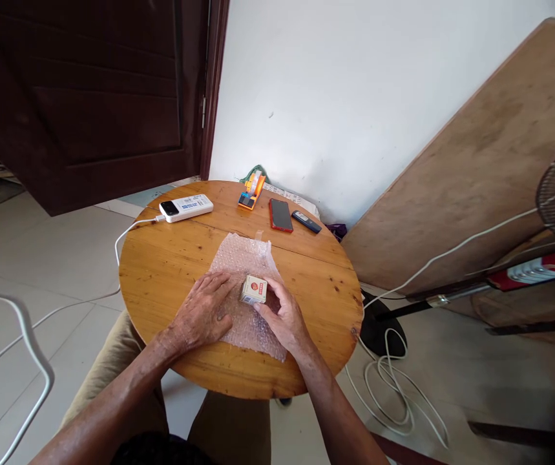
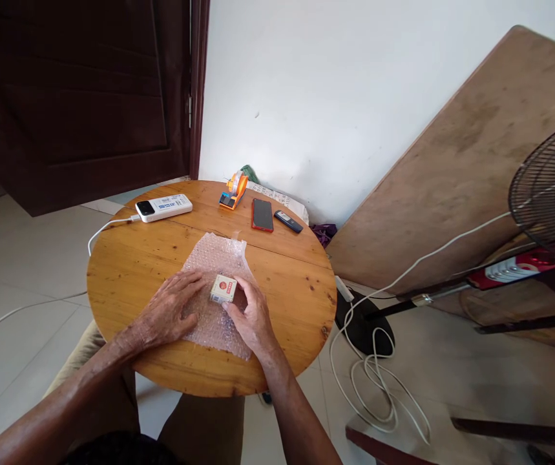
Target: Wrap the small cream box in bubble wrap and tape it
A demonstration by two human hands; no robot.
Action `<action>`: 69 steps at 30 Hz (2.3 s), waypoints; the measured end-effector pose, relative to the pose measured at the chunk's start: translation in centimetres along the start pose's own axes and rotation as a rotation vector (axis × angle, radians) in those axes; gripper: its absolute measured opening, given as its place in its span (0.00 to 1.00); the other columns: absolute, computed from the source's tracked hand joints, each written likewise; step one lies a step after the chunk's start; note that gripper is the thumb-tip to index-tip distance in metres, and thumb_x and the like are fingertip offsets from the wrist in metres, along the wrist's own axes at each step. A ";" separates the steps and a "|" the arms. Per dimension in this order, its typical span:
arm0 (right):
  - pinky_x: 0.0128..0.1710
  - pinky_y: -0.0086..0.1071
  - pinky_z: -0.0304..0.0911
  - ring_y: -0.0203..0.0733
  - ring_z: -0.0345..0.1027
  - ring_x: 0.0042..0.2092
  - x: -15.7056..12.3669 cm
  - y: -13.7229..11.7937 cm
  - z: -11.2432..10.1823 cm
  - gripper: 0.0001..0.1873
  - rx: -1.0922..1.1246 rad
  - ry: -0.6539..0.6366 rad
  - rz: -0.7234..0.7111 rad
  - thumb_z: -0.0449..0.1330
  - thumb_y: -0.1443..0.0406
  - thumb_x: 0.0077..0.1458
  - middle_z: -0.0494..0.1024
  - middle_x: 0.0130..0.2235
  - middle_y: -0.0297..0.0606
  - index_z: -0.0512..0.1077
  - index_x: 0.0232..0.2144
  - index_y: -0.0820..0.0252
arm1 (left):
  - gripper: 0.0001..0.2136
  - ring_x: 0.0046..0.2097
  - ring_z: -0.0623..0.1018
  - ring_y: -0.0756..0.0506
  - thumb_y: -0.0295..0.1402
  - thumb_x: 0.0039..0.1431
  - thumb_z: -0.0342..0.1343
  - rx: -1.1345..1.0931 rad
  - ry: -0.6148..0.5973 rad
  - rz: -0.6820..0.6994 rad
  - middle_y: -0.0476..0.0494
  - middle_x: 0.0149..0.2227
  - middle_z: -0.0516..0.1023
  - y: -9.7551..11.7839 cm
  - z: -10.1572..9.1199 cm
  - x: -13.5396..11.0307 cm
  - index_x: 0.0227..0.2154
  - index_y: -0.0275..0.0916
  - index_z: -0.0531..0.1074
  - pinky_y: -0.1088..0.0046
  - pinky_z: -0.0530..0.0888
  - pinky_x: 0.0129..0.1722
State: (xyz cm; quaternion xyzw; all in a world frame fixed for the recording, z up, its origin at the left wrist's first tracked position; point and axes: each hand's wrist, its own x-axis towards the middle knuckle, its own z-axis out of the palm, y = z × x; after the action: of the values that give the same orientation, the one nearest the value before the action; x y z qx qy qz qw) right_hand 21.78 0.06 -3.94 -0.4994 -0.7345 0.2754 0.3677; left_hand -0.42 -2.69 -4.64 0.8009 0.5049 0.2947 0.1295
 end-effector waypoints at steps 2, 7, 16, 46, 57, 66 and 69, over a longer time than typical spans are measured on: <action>0.59 0.50 0.59 0.51 0.68 0.56 0.0 0.0 0.0 0.26 -0.008 0.005 0.000 0.63 0.67 0.50 0.75 0.55 0.42 0.69 0.53 0.53 | 0.30 0.65 0.63 0.34 0.27 0.48 0.54 -0.003 -0.007 -0.003 0.33 0.61 0.68 0.1 -0.1 0.0 0.58 0.35 0.66 0.49 0.59 0.66; 0.59 0.49 0.59 0.51 0.68 0.57 0.0 -0.1 -0.1 0.26 -0.003 -0.006 -0.004 0.63 0.67 0.50 0.75 0.55 0.41 0.70 0.54 0.52 | 0.33 0.66 0.60 0.35 0.26 0.48 0.53 -0.006 -0.016 0.009 0.35 0.64 0.64 0.2 -0.2 0.1 0.61 0.40 0.62 0.48 0.57 0.66; 0.60 0.49 0.58 0.51 0.67 0.57 -0.2 0.0 -0.1 0.26 -0.016 -0.008 -0.002 0.63 0.66 0.51 0.75 0.56 0.42 0.70 0.54 0.53 | 0.35 0.69 0.54 0.32 0.27 0.50 0.53 0.109 -0.140 0.001 0.34 0.68 0.55 1.1 -0.8 0.5 0.64 0.40 0.57 0.48 0.54 0.66; 0.58 0.50 0.61 0.53 0.69 0.55 -0.2 -0.2 0.3 0.26 -0.058 0.002 0.005 0.63 0.66 0.51 0.76 0.54 0.44 0.69 0.54 0.55 | 0.33 0.68 0.56 0.33 0.27 0.49 0.53 0.140 -0.126 -0.020 0.30 0.67 0.59 0.9 -0.4 0.4 0.61 0.33 0.60 0.49 0.55 0.66; 0.58 0.49 0.61 0.51 0.68 0.55 -0.2 -0.2 0.4 0.27 -0.043 -0.001 -0.012 0.63 0.69 0.51 0.76 0.54 0.42 0.68 0.54 0.53 | 0.28 0.66 0.62 0.33 0.29 0.52 0.55 0.031 -0.021 0.000 0.35 0.64 0.65 0.8 -1.6 -1.3 0.58 0.40 0.67 0.45 0.61 0.63; 0.59 0.48 0.58 0.51 0.67 0.57 -0.2 -0.4 0.3 0.26 -0.042 -0.013 -0.050 0.63 0.67 0.54 0.74 0.56 0.42 0.67 0.56 0.54 | 0.23 0.63 0.67 0.34 0.22 0.49 0.52 0.186 -0.120 0.158 0.37 0.59 0.72 3.3 -2.5 -3.0 0.51 0.39 0.72 0.43 0.63 0.62; 0.58 0.48 0.59 0.51 0.67 0.57 -0.2 -0.4 0.3 0.26 -0.040 -0.009 -0.054 0.63 0.67 0.55 0.74 0.56 0.43 0.67 0.56 0.54 | 0.23 0.61 0.70 0.34 0.19 0.49 0.50 0.215 -0.065 0.186 0.36 0.57 0.74 3.2 -1.8 -3.0 0.49 0.37 0.73 0.44 0.64 0.61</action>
State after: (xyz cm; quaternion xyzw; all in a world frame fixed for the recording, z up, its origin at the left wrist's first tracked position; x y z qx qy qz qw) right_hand 21.38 -0.24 -3.82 -0.4855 -0.7547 0.2529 0.3615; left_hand -0.12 -7.01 -2.61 0.8625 0.4528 0.2236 0.0313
